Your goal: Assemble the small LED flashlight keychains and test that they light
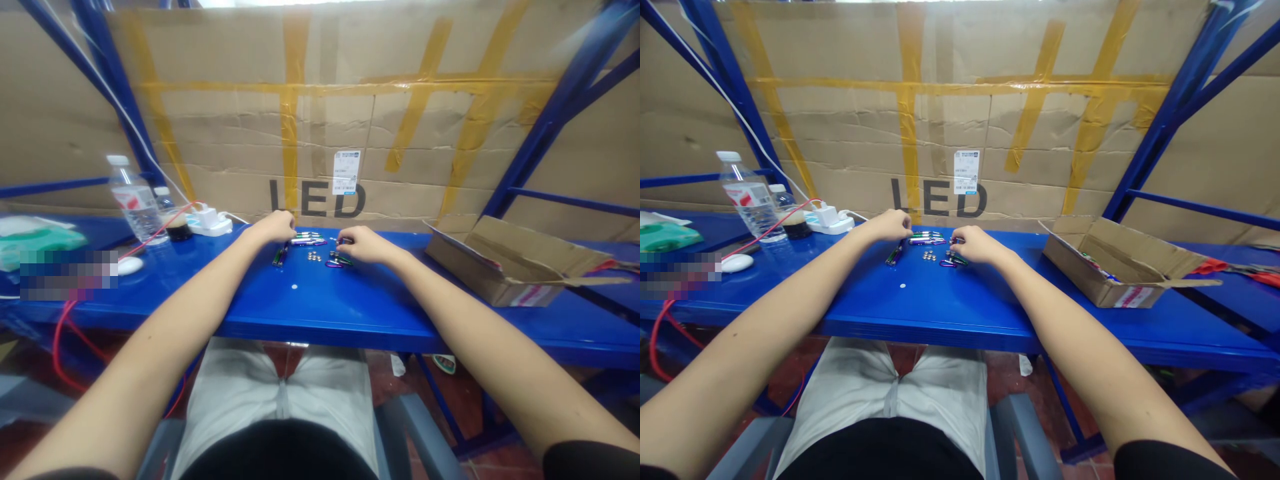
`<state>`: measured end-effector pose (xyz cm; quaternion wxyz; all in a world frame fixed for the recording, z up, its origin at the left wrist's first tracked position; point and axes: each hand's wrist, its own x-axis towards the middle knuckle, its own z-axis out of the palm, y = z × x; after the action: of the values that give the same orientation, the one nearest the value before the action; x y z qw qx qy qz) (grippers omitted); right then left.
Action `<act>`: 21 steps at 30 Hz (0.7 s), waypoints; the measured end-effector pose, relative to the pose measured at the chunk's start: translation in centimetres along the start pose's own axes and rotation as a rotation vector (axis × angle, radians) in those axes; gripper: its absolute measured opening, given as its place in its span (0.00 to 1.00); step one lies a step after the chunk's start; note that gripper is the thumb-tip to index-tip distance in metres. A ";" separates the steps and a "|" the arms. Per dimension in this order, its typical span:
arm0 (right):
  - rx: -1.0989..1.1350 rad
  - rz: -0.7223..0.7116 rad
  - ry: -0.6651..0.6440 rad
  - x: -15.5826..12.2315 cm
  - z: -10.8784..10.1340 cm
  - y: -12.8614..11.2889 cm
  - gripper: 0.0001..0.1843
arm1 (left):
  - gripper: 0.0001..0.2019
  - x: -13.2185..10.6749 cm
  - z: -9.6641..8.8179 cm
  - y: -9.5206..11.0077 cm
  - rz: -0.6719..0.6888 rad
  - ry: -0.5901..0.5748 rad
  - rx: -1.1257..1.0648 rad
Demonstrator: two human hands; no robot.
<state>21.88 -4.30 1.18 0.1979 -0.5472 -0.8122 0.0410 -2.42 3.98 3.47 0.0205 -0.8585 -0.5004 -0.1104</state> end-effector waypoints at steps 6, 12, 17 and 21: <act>-0.003 -0.003 -0.007 0.0 0.0 0.0 0.09 | 0.08 -0.5 0.2 1.0 0.041 -0.228 -0.010; 0.003 -0.008 -0.008 0.0 0.0 -0.1 0.07 | 0.09 -0.4 0.4 0.5 0.050 -0.228 0.072; 0.011 -0.013 0.016 0.1 0.0 0.2 0.07 | 0.10 -0.4 1.5 2.0 0.357 0.001 -0.123; -0.031 -0.009 0.060 0.3 -0.1 0.6 0.09 | 0.14 -0.3 2.9 4.2 0.685 0.083 -0.159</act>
<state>22.31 -3.78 1.16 0.2139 -0.5476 -0.8089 0.0108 1.56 2.06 0.95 0.0099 -0.9702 -0.1719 -0.1705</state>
